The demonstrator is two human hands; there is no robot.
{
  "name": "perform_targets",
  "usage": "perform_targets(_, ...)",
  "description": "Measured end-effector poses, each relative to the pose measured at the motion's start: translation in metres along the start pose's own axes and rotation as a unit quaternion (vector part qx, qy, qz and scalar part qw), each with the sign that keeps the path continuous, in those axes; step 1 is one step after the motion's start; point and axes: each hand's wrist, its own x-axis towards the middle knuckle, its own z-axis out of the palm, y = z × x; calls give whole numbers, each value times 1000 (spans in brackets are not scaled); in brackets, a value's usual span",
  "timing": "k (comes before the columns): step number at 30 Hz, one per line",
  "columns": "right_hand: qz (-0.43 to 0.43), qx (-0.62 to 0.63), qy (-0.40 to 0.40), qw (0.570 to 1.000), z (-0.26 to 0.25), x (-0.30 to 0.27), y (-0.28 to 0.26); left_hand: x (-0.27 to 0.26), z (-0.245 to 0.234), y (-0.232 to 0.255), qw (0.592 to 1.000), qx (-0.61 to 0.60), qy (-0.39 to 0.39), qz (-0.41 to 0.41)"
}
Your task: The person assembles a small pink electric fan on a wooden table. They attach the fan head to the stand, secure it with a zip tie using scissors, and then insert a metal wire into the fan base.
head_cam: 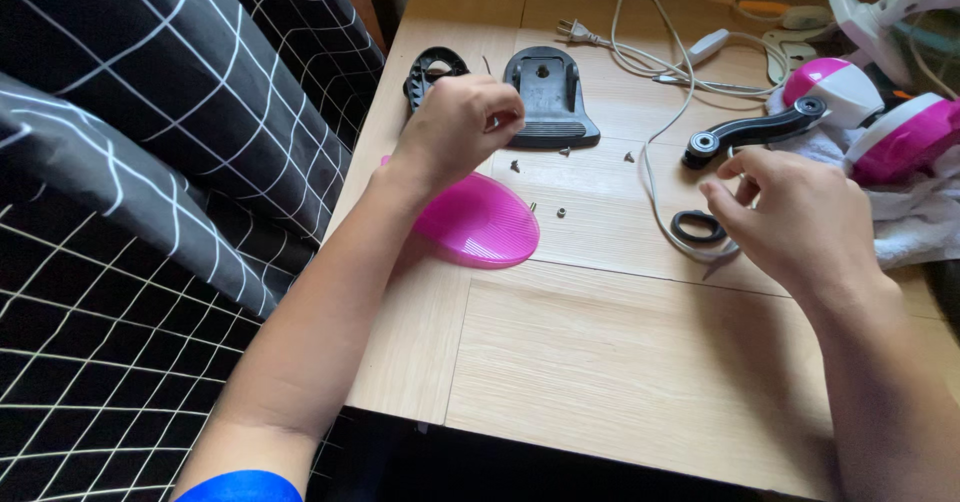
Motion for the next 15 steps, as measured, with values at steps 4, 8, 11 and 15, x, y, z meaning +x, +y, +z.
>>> perform_targets(4,-83,85,73,990,0,-1,-8,4,5,13,993,-21,119,-12)
perform_targets(8,-132,318,77,936,5,-3,-26,3,34,47,961,-247,117,-31)
perform_targets(11,-152,440,27,884,19,-10,-44,-4,50,66,946,-318,55,-25)
perform_targets(15,-178,425,-13,887,39,-11,-57,-8,56,69,956,-292,-30,-14)
